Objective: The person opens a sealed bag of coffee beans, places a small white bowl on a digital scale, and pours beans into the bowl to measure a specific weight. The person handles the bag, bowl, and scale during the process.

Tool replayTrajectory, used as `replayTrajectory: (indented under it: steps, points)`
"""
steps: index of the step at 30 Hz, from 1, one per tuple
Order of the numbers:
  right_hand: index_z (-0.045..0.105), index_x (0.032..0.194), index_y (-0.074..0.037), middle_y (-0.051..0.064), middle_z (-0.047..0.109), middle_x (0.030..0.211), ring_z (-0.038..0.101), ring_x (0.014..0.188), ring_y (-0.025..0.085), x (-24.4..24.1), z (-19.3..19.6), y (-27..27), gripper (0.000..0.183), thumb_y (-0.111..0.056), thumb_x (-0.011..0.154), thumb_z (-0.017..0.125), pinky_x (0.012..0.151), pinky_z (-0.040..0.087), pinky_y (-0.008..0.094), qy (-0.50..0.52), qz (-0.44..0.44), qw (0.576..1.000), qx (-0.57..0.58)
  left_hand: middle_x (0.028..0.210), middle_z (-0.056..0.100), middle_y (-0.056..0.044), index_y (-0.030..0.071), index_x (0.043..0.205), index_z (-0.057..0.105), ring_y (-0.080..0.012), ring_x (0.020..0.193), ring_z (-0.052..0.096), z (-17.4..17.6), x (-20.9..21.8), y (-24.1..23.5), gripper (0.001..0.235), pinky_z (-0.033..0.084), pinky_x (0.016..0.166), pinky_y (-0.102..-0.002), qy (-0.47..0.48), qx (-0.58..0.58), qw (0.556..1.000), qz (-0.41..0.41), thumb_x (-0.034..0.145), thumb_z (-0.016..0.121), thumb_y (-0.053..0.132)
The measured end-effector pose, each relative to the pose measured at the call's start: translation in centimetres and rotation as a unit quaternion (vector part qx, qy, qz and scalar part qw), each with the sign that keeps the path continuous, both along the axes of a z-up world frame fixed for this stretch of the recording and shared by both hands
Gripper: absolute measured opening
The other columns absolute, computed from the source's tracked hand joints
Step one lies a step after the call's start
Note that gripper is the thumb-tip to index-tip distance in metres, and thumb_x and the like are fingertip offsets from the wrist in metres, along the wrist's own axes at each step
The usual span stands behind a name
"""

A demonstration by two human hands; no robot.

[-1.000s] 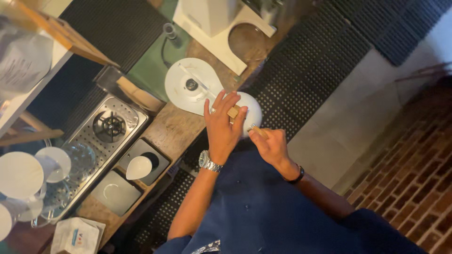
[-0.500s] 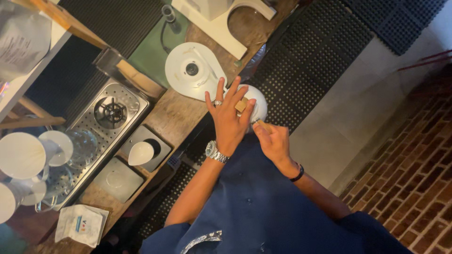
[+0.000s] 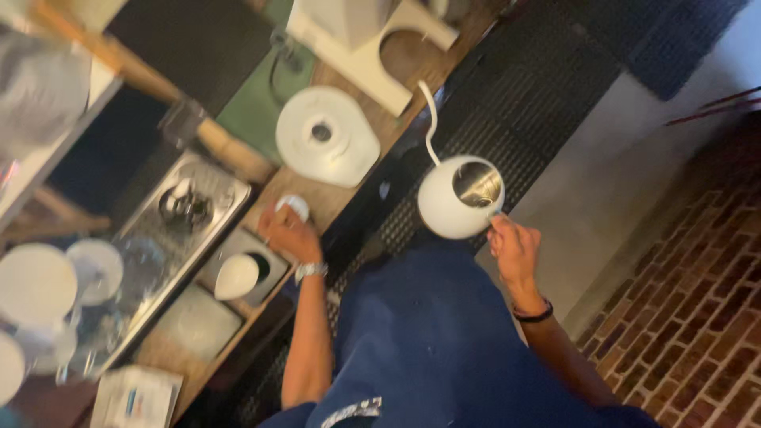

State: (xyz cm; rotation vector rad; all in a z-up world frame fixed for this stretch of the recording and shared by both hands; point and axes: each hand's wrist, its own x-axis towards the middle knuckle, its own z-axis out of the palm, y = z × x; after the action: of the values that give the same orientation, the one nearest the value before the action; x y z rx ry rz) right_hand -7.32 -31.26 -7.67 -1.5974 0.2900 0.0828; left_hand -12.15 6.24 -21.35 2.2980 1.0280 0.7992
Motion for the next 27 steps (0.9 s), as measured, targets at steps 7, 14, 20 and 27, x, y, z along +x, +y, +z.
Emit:
replayTrajectory:
  steps: [7, 14, 20, 27]
  points:
    - [0.062, 0.067, 0.003, -0.001, 0.047, 0.054, 0.044, 0.048, 0.009, 2.9, 2.5, -6.0, 0.041, -0.022, 0.099, 0.061, 0.047, 0.038, 0.027, -0.024, -0.075, 0.994, -0.073, 0.130, 0.064, -0.023, 0.002, 0.129, 0.063, -0.0409, 0.125, 0.056, -6.2, -1.2, 1.5, 0.042, 0.040, 0.107, -0.054, -0.004, -0.015, 0.998, 0.059, 0.102, 0.070, 0.034]
    - [0.064, 0.068, 0.001, -0.002, 0.046, 0.054, 0.039, 0.047, 0.008, 10.0, 2.4, -12.3, 0.039, -0.025, 0.097, 0.064, 0.045, 0.033, 0.027, -0.002, -0.074, 0.997, -0.029, 0.155, 0.041, -0.033, -0.012, 0.153, 0.036, -0.0473, 0.143, 0.041, -5.4, 0.5, -0.6, 0.083, 0.032, 0.121, -0.056, -0.048, 0.121, 0.983, 0.133, 0.107, 0.070, 0.049]
    - [0.059, 0.061, 0.002, -0.001, 0.050, 0.052, 0.046, 0.046, 0.008, 19.4, 2.7, -17.9, 0.048, -0.029, 0.097, 0.068, 0.046, 0.036, 0.027, -0.026, 0.016, 0.997, -0.077, 0.163, 0.032, -0.029, -0.009, 0.157, 0.027, -0.0420, 0.154, 0.032, -0.3, 8.6, -14.0, 0.077, 0.024, 0.130, -0.055, -0.106, 0.057, 0.987, 0.106, 0.110, 0.071, 0.033]
    - [0.061, 0.059, -0.004, -0.005, 0.051, 0.051, 0.046, 0.045, 0.005, 32.1, 4.0, -19.7, 0.046, -0.031, 0.096, 0.067, 0.042, 0.033, 0.026, -0.036, 0.133, 0.986, -0.097, 0.123, 0.070, -0.016, 0.003, 0.121, 0.067, -0.0335, 0.116, 0.066, 8.8, 21.2, -31.1, 0.025, 0.049, 0.102, -0.041, -0.054, -0.153, 0.966, -0.203, 0.102, 0.065, 0.020]
